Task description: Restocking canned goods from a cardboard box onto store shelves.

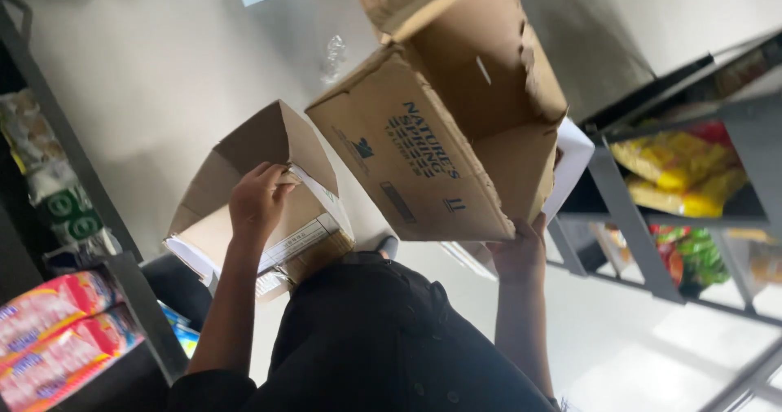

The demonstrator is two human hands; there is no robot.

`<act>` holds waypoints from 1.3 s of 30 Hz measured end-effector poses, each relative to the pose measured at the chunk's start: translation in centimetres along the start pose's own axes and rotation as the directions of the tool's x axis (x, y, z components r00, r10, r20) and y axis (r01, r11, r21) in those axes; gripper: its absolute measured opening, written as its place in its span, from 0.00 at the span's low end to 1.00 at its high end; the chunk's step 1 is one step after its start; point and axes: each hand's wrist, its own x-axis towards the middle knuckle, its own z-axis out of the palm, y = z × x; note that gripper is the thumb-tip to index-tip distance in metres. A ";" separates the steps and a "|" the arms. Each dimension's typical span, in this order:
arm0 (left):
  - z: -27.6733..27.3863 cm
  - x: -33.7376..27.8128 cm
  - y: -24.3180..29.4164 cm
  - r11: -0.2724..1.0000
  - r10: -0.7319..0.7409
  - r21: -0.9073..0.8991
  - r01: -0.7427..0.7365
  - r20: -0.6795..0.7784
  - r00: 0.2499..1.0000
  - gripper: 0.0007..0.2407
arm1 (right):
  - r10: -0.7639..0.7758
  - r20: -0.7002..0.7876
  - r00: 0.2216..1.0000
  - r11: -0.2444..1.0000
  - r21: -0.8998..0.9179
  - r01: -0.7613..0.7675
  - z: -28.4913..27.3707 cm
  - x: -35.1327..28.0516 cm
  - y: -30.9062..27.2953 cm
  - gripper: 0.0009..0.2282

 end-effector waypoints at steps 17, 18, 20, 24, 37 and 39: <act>13.2 23.9 -12.1 0.980 -0.086 0.187 0.062 0.125 0.988 0.24 | 0.179 -0.255 0.950 0.977 -0.068 -0.203 12.9 22.6 -0.7 0.21; 14.2 25.8 -12.7 0.979 -0.077 0.199 0.046 0.149 0.986 0.23 | 0.185 -0.305 0.934 0.976 -0.052 -0.210 13.9 23.3 -0.5 0.21; 16.5 29.4 -13.7 0.980 -0.073 0.195 0.034 0.196 0.978 0.22 | 0.187 -0.380 0.906 0.975 -0.044 -0.219 15.2 24.5 0.0 0.21; 26.1 35.0 -17.6 0.971 0.029 0.229 -0.075 0.197 0.980 0.19 | 0.155 -0.420 0.894 0.983 -0.022 -0.181 18.6 25.9 1.2 0.20; 35.4 38.1 -25.9 0.967 -0.077 -0.129 0.220 0.675 0.734 0.10 | 0.125 -0.525 0.842 0.930 -0.234 -0.284 23.5 32.3 4.2 0.26; 29.2 38.7 -24.1 0.906 -0.239 -0.171 0.387 0.548 0.802 0.11 | 0.134 -0.491 0.861 0.926 -0.248 -0.286 21.5 35.3 5.5 0.29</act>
